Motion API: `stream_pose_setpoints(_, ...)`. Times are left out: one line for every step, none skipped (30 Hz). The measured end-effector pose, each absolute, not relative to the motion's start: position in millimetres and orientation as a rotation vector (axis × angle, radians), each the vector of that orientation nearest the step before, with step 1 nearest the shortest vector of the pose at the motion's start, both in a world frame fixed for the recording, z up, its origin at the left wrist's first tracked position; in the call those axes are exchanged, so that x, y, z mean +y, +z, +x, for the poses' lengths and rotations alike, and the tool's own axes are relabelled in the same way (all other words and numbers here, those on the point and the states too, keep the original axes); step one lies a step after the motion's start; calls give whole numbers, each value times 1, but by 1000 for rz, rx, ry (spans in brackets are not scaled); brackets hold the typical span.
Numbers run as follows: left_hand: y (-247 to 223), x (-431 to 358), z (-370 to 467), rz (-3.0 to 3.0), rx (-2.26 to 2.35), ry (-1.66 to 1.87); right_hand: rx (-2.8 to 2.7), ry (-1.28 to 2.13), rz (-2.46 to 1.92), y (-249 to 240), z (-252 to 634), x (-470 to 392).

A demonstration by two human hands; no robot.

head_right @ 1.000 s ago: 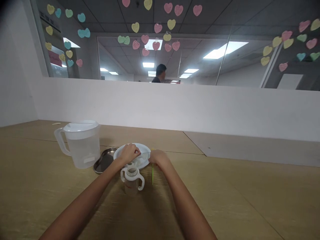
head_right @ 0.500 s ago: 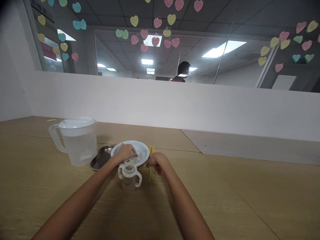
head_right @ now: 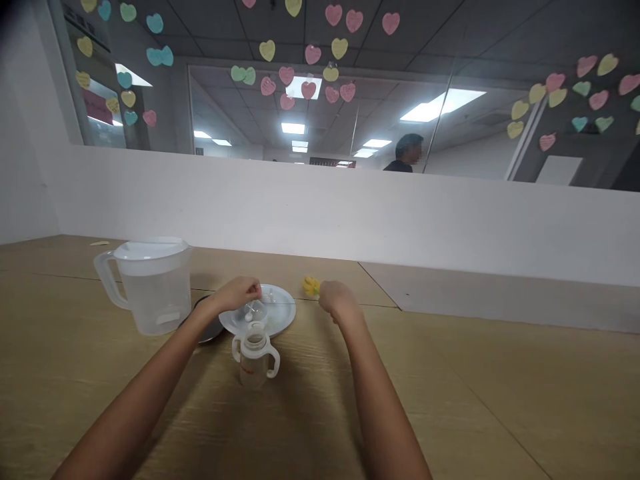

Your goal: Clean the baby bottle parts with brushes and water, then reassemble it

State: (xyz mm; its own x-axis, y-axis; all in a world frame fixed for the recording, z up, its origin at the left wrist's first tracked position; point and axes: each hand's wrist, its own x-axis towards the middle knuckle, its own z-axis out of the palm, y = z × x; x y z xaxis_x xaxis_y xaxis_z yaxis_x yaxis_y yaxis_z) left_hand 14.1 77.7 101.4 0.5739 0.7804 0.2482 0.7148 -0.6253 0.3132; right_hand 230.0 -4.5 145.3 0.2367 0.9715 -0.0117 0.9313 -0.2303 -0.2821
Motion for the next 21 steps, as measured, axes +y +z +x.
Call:
stream_pose_setpoints(106,77,12,2613,1208,620,-1811,266,-2279,153,228,-11)
stream_pose_setpoints(111,75,10,2590,1148,716,-1836,256,-2229,159,225,-18)
stream_pose_setpoints(116,72,7,2559,1083,819,-1872,258,-2122,165,220,-25)
stream_pose_setpoints(122,69,6,2521,1024,919,-1908,290,-1987,169,215,-31)
stream_pose_setpoints(127,66,4,2480,983,1010,-1950,340,-1865,172,209,-36)
stream_pose_setpoints(131,63,3,2446,973,1081,-1998,387,-1769,174,203,-41)
stream_pose_setpoints(135,59,1,2424,993,1132,-2032,405,-1696,176,197,-45)
stream_pose_setpoints(139,57,0,2410,1031,1175,-2053,401,-1651,177,193,-47)
stream_pose_setpoints(141,54,-1,2403,1077,1215,-2063,380,-1620,177,189,-49)
stream_pose_setpoints(142,53,-1,2407,1121,1251,-2061,338,-1602,178,186,-49)
stream_pose_setpoints(143,52,-1,2424,1152,1272,-2053,286,-1592,178,184,-49)
stream_pose_setpoints(143,51,-1,2447,1173,1282,-2043,231,-1583,178,183,-49)
stream_pose_setpoints(143,51,-1,2474,1186,1281,-2035,177,-1577,178,182,-49)
stream_pose_setpoints(142,51,0,2500,1194,1271,-2030,125,-1569,178,182,-48)
stream_pose_setpoints(142,52,1,2519,1204,1255,-2029,79,-1559,178,183,-47)
stream_pose_setpoints(141,52,2,2530,1220,1238,-2031,45,-1546,178,184,-47)
stream_pose_setpoints(140,52,3,2534,1238,1222,-2039,21,-1531,178,186,-46)
stream_pose_setpoints(140,52,4,2533,1258,1205,-2051,3,-1518,177,187,-46)
stream_pose_setpoints(139,53,5,2528,1276,1186,-2065,-10,-1509,177,189,-45)
stream_pose_setpoints(139,53,5,2519,1292,1167,-2079,-14,-1504,177,190,-46)
stream_pose_setpoints(138,54,6,2504,1311,1151,-2093,-7,-1503,177,191,-46)
